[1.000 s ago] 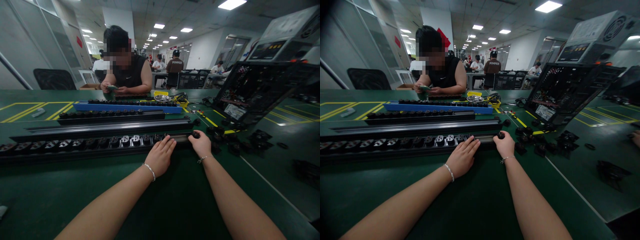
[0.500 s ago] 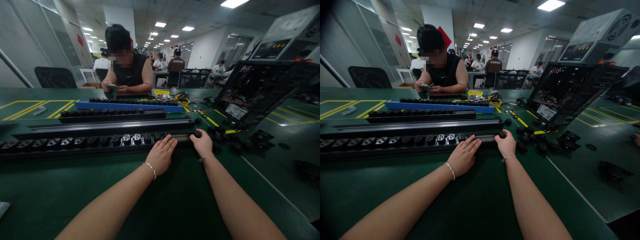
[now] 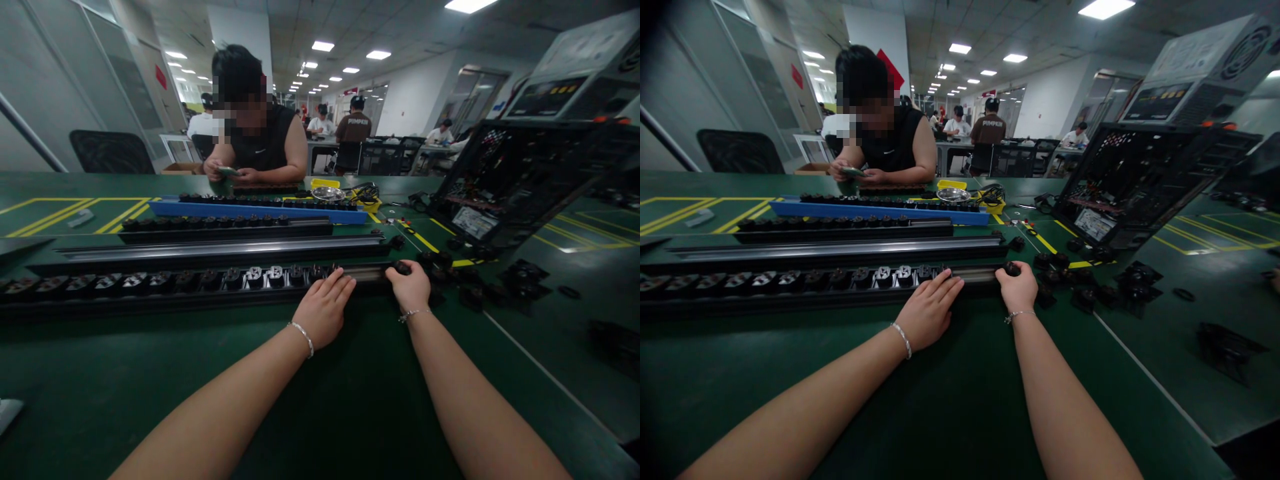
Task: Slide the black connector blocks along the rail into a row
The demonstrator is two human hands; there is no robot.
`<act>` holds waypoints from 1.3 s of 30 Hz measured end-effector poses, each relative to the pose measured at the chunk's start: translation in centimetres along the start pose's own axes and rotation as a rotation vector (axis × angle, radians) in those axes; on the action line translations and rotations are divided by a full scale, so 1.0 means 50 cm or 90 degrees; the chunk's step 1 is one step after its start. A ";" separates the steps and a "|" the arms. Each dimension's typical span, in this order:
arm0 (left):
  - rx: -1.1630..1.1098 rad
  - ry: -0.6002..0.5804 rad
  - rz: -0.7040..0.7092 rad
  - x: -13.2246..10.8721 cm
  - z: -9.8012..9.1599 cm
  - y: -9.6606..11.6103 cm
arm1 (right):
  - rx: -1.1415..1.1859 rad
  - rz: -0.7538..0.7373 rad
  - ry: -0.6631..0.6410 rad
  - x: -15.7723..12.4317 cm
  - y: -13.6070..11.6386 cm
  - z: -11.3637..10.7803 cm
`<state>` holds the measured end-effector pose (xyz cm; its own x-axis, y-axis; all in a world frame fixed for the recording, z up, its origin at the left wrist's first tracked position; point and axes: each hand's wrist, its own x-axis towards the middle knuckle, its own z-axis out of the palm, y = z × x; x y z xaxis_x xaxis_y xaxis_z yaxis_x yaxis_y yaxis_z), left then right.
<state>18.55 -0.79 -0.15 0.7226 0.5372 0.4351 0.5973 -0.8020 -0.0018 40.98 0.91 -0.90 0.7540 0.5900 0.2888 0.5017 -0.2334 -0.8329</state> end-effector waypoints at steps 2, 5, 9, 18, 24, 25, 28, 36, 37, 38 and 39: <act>-0.001 -0.001 0.001 0.000 0.000 0.000 | -0.004 0.004 0.015 -0.003 -0.001 0.003; 0.000 -0.004 0.001 0.000 0.000 -0.001 | 0.002 0.004 0.035 -0.001 0.003 0.010; -0.001 -0.005 0.005 0.000 0.000 0.000 | 0.043 0.028 0.076 0.008 0.015 0.014; -0.008 -0.008 0.006 0.001 0.003 -0.002 | 0.047 0.055 0.086 0.003 0.005 0.017; -0.011 -0.002 0.002 0.001 0.002 -0.001 | -0.030 0.024 0.128 0.015 0.010 -0.017; -0.012 -0.001 0.000 0.002 0.002 0.000 | -0.057 0.012 0.131 0.019 0.014 -0.027; -0.011 -0.005 -0.004 0.002 0.003 0.001 | -0.066 0.008 0.102 0.027 0.026 -0.047; -0.006 -0.024 0.008 0.000 0.002 -0.003 | -0.144 -0.023 0.031 0.043 0.045 -0.043; -0.010 -0.024 0.012 -0.001 0.002 -0.005 | -0.157 -0.035 0.019 0.046 0.049 -0.042; -0.015 -0.023 0.015 -0.001 0.002 -0.006 | -0.168 -0.054 0.011 0.050 0.054 -0.040; -0.018 -0.020 0.018 -0.001 0.002 -0.007 | -0.178 -0.075 0.009 0.052 0.058 -0.039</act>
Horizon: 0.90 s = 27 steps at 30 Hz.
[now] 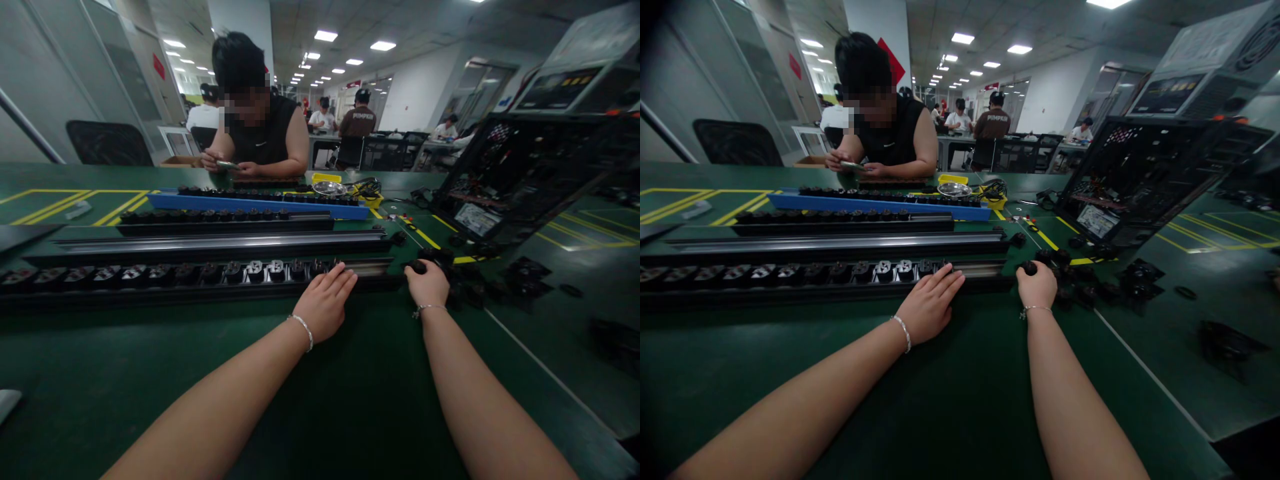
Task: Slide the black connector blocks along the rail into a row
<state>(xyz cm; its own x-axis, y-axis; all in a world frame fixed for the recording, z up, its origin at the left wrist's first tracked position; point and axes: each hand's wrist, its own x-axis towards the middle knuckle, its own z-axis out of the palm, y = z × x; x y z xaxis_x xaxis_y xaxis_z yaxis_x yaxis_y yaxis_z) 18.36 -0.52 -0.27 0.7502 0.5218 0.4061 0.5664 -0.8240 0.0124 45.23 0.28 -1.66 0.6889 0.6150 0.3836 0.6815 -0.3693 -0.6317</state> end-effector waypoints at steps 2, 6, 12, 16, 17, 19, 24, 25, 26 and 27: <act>-0.003 0.011 0.003 0.002 -0.002 0.001 | -0.019 -0.029 0.014 0.001 0.006 0.006; -0.001 0.044 -0.005 0.002 -0.018 0.011 | -0.050 0.002 0.029 -0.004 0.011 0.014; 0.028 0.054 -0.069 -0.056 -0.061 0.011 | -0.052 0.001 0.091 -0.009 -0.006 0.002; 0.051 0.061 -0.127 -0.094 -0.070 -0.010 | -0.005 -0.184 0.148 -0.043 -0.068 -0.019; 0.056 0.066 -0.140 -0.096 -0.069 -0.015 | 0.011 -0.250 0.119 -0.060 -0.090 -0.021; 0.062 0.075 -0.152 -0.095 -0.065 -0.023 | 0.052 -0.360 0.059 -0.103 -0.138 -0.018; 0.039 0.092 -0.175 -0.083 -0.052 -0.027 | 0.053 -0.347 -0.062 -0.195 -0.220 0.026; 0.033 0.098 -0.181 -0.081 -0.050 -0.027 | 0.035 -0.329 -0.068 -0.203 -0.226 0.033; 0.026 0.104 -0.184 -0.080 -0.048 -0.026 | 0.020 -0.315 -0.072 -0.207 -0.229 0.039; 0.021 0.109 -0.186 -0.079 -0.047 -0.026 | 0.009 -0.306 -0.074 -0.208 -0.230 0.042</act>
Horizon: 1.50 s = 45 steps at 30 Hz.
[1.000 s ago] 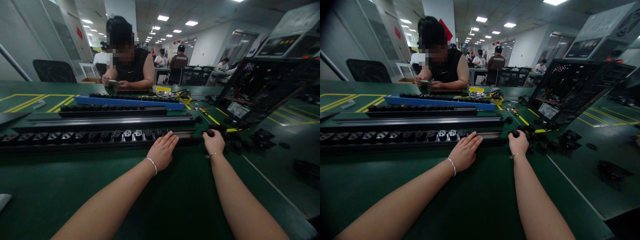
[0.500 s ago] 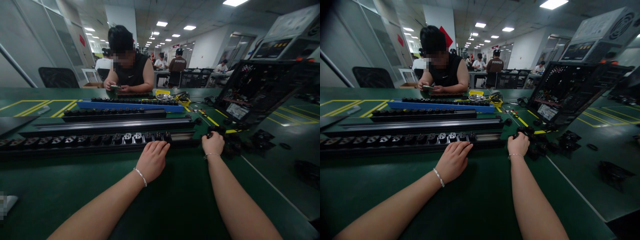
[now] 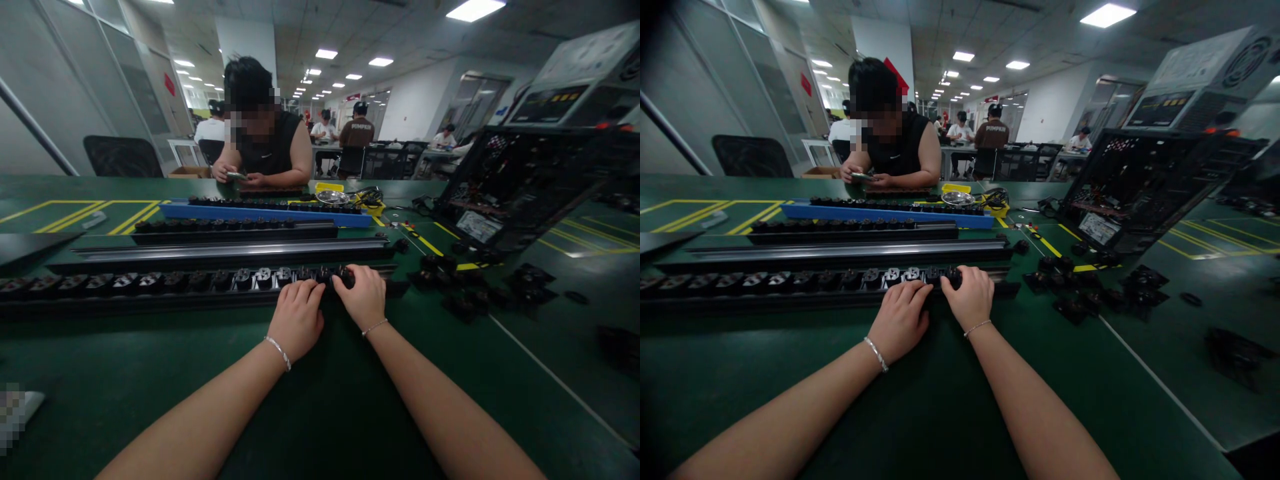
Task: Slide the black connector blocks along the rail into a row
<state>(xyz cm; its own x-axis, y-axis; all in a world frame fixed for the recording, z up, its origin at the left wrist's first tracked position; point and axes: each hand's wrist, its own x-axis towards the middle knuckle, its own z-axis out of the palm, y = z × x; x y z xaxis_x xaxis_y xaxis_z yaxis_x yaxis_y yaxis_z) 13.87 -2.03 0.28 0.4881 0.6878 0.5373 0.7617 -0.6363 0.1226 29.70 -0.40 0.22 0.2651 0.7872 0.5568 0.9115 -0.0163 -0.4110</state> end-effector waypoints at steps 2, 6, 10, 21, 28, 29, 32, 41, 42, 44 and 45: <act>-0.010 0.006 -0.003 0.002 0.002 0.002 | -0.010 0.007 -0.004 0.002 0.002 0.001; -0.019 0.011 -0.013 0.008 0.005 0.005 | -0.025 0.011 -0.003 0.006 0.006 -0.003; -0.027 0.003 -0.016 0.010 0.006 0.007 | -0.036 0.011 0.006 0.006 0.006 -0.002; -0.027 0.007 -0.012 0.009 0.004 0.004 | -0.041 0.018 0.014 0.006 0.012 -0.003; -0.029 0.007 -0.013 0.009 0.004 0.004 | -0.056 0.031 0.024 0.007 0.018 -0.005; -0.031 0.006 -0.014 0.009 0.004 0.004 | -0.059 0.035 0.022 0.007 0.019 -0.005; -0.033 -0.001 -0.014 0.009 0.003 0.003 | -0.058 0.040 0.017 0.008 0.020 -0.006; -0.030 0.001 -0.016 0.011 0.001 0.004 | -0.058 0.037 0.027 0.008 0.023 -0.005; -0.029 0.000 -0.016 0.011 0.000 0.004 | -0.058 0.036 0.027 0.008 0.023 -0.006; -0.029 0.001 -0.016 0.011 0.000 0.004 | -0.059 0.036 0.026 0.008 0.023 -0.007; -0.030 0.002 -0.016 0.010 -0.001 0.004 | -0.060 0.036 0.026 0.008 0.023 -0.007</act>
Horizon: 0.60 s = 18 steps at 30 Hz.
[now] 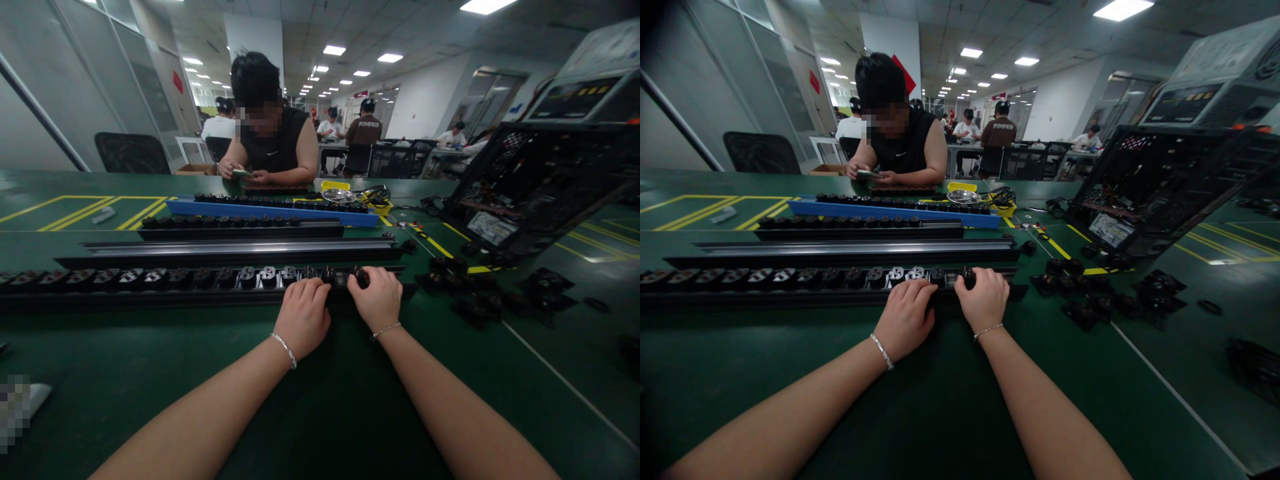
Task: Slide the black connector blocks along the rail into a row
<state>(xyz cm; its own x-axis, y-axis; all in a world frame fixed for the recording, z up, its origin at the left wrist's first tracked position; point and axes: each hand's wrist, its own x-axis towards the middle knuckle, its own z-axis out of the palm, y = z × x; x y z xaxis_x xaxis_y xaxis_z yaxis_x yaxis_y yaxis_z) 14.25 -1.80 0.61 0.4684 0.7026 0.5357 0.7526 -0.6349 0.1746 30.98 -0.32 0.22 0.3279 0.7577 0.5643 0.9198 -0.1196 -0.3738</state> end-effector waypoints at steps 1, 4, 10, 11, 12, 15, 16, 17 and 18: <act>-0.001 0.001 0.000 0.000 0.000 0.000 | -0.002 -0.001 0.000 0.000 0.000 0.000; -0.006 0.001 0.000 0.000 0.000 0.000 | -0.007 -0.007 -0.001 0.000 0.002 0.000; -0.015 -0.003 -0.009 0.001 0.001 0.001 | -0.010 -0.006 0.001 0.001 0.008 0.001; -0.016 -0.005 -0.010 0.001 0.001 0.001 | -0.013 -0.004 0.003 0.002 0.009 0.001; -0.018 -0.006 -0.011 0.001 0.001 0.001 | -0.016 -0.002 0.004 0.002 0.011 0.000; -0.022 -0.003 -0.012 0.001 0.001 0.000 | -0.022 0.002 0.009 0.003 0.015 -0.001; -0.023 -0.001 -0.012 0.001 0.001 0.000 | -0.021 0.002 0.011 0.003 0.016 -0.001; -0.023 0.001 -0.012 0.000 0.001 0.000 | -0.020 0.001 0.013 0.003 0.017 -0.001; -0.023 0.002 -0.011 0.000 0.001 0.000 | -0.019 0.000 0.015 0.003 0.018 -0.001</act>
<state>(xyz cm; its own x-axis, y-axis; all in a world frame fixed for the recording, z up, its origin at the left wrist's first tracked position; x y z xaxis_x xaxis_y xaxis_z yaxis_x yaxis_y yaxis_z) 14.27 -1.76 0.58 0.4547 0.7122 0.5348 0.7431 -0.6344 0.2129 31.85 -0.35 0.02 0.3328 0.7419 0.5821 0.9256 -0.1390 -0.3520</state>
